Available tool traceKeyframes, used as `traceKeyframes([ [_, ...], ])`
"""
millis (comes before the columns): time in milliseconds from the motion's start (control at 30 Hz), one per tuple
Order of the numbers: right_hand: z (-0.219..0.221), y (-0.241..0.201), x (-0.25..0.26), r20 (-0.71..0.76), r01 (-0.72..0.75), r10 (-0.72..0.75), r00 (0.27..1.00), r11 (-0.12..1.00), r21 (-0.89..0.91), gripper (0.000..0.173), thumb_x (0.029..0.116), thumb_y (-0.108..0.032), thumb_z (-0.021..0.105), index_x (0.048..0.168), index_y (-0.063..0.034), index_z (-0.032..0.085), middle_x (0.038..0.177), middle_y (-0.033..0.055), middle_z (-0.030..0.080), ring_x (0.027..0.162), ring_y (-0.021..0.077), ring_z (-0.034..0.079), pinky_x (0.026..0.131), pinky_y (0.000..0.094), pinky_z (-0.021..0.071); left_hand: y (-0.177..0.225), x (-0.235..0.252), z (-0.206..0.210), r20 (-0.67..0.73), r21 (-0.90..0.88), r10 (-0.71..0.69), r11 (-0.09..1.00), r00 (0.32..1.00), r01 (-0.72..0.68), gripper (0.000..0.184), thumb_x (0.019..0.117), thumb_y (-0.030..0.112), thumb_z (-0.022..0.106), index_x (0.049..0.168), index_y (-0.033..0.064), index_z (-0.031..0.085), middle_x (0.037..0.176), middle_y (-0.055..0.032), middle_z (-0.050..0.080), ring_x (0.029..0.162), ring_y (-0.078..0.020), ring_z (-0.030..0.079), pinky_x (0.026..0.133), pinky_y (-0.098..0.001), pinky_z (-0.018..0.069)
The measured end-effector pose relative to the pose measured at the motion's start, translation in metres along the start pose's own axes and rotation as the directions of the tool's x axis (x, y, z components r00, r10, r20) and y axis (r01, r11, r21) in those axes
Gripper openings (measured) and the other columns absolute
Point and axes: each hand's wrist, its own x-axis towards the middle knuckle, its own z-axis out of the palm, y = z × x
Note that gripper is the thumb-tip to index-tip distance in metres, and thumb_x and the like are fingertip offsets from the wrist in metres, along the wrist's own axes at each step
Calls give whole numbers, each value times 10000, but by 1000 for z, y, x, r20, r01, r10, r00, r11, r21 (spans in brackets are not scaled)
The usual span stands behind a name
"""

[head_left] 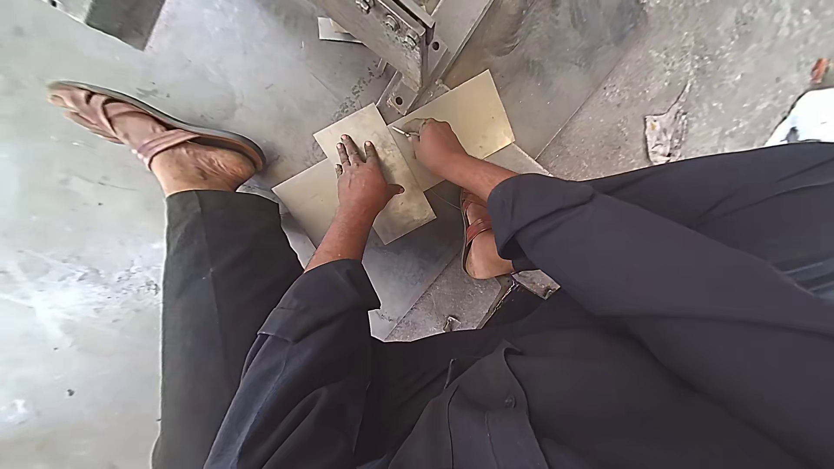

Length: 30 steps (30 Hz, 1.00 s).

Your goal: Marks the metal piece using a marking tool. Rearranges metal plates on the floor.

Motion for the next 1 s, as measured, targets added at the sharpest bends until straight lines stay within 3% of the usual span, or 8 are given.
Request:
traceKeyframes([
  [200, 2, -6, 4, 31, 45, -42, 999, 993, -109, 243, 1090, -74, 453, 1267, 46, 569, 1160, 164, 665, 1078, 188, 677, 870, 269, 543, 3, 0, -2, 13, 18, -9, 1000, 1000, 8, 1185, 760, 481, 881, 1618, -11, 228, 1685, -327, 6, 1568, -486, 85, 1208, -627, 275],
  [433, 30, 26, 12, -63, 120, -134, 989, 975, -188, 191, 1083, -90, 478, 1192, 30, 578, 1072, 155, 649, 937, 214, 697, 801, 323, 585, 7, 2, -5, 34, 55, -28, 998, 999, 26, 1187, 764, 495, 872, 1615, -23, 226, 1683, -330, 4, 1564, -494, 91, 1195, -653, 283],
  [567, 91, 70, 36, 28, 198, -196, 980, 968, -154, 143, 985, -34, 620, 1124, -16, 651, 1026, 151, 691, 913, 281, 706, 831, 435, 603, 7, 2, -6, 33, 73, -30, 997, 999, 28, 1190, 762, 510, 867, 1611, -29, 232, 1680, -337, 20, 1561, -495, 110, 1184, -652, 305],
  [633, 133, 102, 57, 73, 203, -194, 978, 967, -154, 113, 937, -25, 663, 1046, -44, 683, 936, 153, 700, 857, 321, 709, 754, 505, 605, 8, 3, -5, 32, 82, -32, 996, 999, 29, 1204, 759, 517, 867, 1614, -29, 219, 1680, -337, 16, 1561, -499, 106, 1182, -655, 311],
  [733, 158, 128, 82, 326, 189, -115, 938, 960, -206, 109, 940, -120, 674, 992, -34, 718, 937, 198, 704, 903, 402, 695, 747, 623, 559, 9, 2, -5, 38, 99, -39, 994, 998, 35, 1214, 757, 534, 867, 1617, -24, 216, 1680, -336, 22, 1563, -491, 111, 1187, -653, 308],
  [767, 164, 135, 88, 393, 191, -90, 915, 955, -227, 170, 983, -158, 615, 1047, -43, 722, 989, 201, 704, 960, 410, 684, 789, 633, 535, 9, 1, -7, 40, 106, -32, 994, 999, 28, 1213, 761, 537, 864, 1618, -23, 214, 1679, -339, 23, 1565, -487, 112, 1192, -646, 302],
  [900, 148, 125, 52, -26, 44, -44, 999, 999, -1, 352, 1074, -359, 528, 1065, -42, 683, 940, 180, 685, 871, 348, 705, 749, 554, 596, -5, -3, 5, -28, -6, -20, 1000, 999, 20, 1177, 767, 537, 861, 1655, 125, 208, 1723, -224, -7, 1589, -424, 52, 1194, -706, 220],
  [1000, 78, 80, -2, -65, -59, 77, 995, 966, 251, 326, 1122, -307, 431, 1264, -38, 547, 1005, 122, 666, 842, 244, 702, 726, 424, 606, -15, -25, 21, -112, -189, -107, 978, 988, 84, 1057, 777, 512, 860, 1640, 282, 295, 1737, -162, 47, 1584, -439, 58, 1125, -824, 172],
])
